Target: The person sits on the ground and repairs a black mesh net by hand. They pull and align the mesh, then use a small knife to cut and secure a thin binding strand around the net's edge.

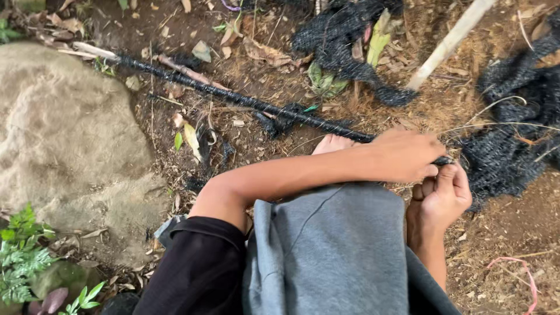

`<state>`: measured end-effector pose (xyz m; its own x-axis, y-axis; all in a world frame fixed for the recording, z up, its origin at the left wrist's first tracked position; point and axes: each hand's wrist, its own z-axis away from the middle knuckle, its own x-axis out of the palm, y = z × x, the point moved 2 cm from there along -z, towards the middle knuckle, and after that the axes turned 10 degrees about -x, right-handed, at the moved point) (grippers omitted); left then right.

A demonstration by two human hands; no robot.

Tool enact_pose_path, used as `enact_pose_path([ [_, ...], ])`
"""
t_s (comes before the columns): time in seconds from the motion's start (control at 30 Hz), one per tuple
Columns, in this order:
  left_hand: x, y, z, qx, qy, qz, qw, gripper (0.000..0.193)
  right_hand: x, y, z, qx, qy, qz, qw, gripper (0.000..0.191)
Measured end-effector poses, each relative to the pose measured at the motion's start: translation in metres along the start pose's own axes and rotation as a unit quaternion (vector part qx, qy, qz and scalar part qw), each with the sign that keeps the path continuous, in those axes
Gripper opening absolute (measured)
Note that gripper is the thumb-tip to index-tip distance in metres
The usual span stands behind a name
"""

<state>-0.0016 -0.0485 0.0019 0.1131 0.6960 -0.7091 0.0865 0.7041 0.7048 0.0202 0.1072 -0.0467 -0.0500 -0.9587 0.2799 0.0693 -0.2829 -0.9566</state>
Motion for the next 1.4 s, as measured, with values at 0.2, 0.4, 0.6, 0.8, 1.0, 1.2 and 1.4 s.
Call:
enact_pose_path([
  [0.2, -0.004, 0.002, -0.006, 0.007, -0.020, 0.060, 0.998, 0.033, -0.003, 0.000, -0.003, -0.002, 0.003, -0.048, 0.999, 0.020],
  [0.4, -0.008, -0.003, -0.006, -0.008, -0.045, 0.119, 0.992, 0.019, -0.006, -0.004, -0.003, 0.000, -0.031, -0.104, 0.994, 0.031],
  [0.6, -0.008, -0.003, -0.009, 0.004, -0.027, 0.088, 0.996, 0.025, 0.001, 0.001, 0.003, 0.020, -0.027, -0.021, 0.999, 0.021],
  [0.8, -0.022, -0.013, -0.019, 0.018, 0.018, 0.068, 0.997, 0.029, 0.007, -0.040, 0.024, -0.203, -0.194, 0.345, 0.896, 0.015],
  [1.0, -0.012, -0.006, -0.014, 0.111, 0.044, 0.060, 0.991, 0.036, 0.009, -0.118, 0.007, -0.341, -0.270, 0.587, 0.683, 0.004],
  [1.2, 0.000, 0.002, -0.016, -0.012, -0.091, 0.052, 0.994, 0.028, 0.024, -0.153, -0.046, -0.378, -0.365, 0.574, 0.629, 0.003],
  [1.4, 0.000, -0.008, -0.021, 0.020, -0.051, 0.068, 0.996, 0.024, 0.007, -0.147, -0.056, -0.374, -0.372, 0.541, 0.655, 0.009],
])
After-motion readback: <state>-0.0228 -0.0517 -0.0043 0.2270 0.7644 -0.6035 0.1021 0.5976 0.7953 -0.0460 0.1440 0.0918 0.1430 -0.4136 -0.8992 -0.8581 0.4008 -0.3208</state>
